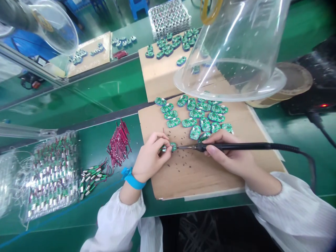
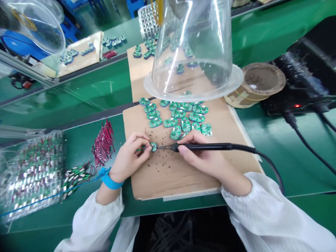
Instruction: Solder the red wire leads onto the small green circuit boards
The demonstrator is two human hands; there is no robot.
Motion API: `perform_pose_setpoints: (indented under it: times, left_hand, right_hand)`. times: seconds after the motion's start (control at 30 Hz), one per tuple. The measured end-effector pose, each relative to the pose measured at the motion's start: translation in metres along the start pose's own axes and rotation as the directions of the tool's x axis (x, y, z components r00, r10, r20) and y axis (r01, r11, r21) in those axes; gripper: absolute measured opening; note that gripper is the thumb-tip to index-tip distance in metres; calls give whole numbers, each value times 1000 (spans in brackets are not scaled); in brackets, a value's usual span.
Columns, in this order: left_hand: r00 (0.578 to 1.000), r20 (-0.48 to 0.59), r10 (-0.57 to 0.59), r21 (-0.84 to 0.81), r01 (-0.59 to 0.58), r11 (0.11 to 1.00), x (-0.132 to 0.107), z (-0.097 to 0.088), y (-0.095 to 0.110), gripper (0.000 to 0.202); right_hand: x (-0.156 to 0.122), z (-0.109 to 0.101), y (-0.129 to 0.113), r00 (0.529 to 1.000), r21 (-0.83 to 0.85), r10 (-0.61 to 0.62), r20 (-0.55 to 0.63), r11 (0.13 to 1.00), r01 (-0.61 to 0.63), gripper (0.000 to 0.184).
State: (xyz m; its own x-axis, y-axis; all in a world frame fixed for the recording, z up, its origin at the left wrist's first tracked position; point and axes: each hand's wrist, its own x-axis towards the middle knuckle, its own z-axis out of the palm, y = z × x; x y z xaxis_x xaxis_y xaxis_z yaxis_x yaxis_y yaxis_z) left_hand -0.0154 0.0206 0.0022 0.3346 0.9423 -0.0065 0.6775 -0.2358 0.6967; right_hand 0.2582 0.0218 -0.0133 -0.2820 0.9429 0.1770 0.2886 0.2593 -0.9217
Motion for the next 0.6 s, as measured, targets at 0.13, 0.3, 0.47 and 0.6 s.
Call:
perform_pose_setpoints:
  times: [0.13,0.3,0.47,0.6]
  left_hand:
    - [1000,-3,14,-3,-14,1000,1,-1,0,3]
    - [1000,1,10,-9,-10,1000,1,-1,1,4]
    - [1000,0,21,-11,-21,1000,2,-2,1,4]
    - [999,2,33,-9,-33,999,2,-2,1,4]
  right_hand:
    - [1,0,0,1000,-17,-9,5,1000,9,7]
    - [1,-1,0,1000,5,-5,-4,1000,5,7]
    - [2,0,0,1000,16,-9,3,1000,9,7]
    - [1,0,-1,1000,-28,-26,6,999,26,8]
